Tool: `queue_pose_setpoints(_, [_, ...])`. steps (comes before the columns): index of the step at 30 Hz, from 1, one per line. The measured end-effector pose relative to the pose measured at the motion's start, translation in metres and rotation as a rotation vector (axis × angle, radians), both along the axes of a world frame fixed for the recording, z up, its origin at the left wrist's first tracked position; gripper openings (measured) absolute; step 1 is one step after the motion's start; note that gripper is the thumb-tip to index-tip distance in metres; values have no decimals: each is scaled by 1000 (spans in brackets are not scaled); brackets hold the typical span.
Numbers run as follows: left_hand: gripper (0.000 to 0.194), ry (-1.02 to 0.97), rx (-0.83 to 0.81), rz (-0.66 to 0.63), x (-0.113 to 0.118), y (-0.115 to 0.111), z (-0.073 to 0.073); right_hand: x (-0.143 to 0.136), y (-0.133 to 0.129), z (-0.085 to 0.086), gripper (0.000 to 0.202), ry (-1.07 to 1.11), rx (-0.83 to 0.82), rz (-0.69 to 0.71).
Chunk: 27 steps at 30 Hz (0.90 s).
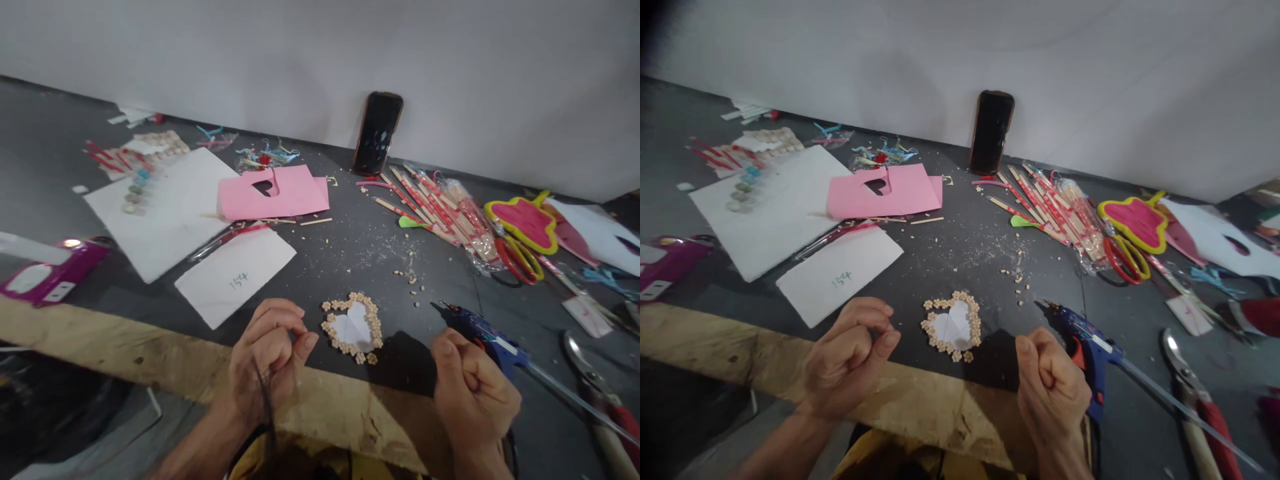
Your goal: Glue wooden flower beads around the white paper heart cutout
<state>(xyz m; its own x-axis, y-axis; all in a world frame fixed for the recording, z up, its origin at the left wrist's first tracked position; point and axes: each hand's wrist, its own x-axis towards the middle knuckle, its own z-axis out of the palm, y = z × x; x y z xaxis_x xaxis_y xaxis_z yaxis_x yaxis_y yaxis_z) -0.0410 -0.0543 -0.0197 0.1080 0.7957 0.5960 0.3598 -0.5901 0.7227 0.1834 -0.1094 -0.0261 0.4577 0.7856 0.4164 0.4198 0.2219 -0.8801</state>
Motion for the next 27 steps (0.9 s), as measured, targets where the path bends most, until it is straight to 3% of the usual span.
queue_pose_setpoints(6, [44,-12,26,21,2,1,3,0,1,-1,49,-91,7,-31])
queue_pose_setpoints(11, [43,-26,12,21,3,1,2,2,2,-2,46,-152,21,45])
queue_pose_setpoints(21, [39,88,34,-30,1,3,4,0,0,-2,46,-194,-94,44])
queue_pose_setpoints(27, [42,45,14,-54,0,2,2,1,1,-2,46,-191,-106,67])
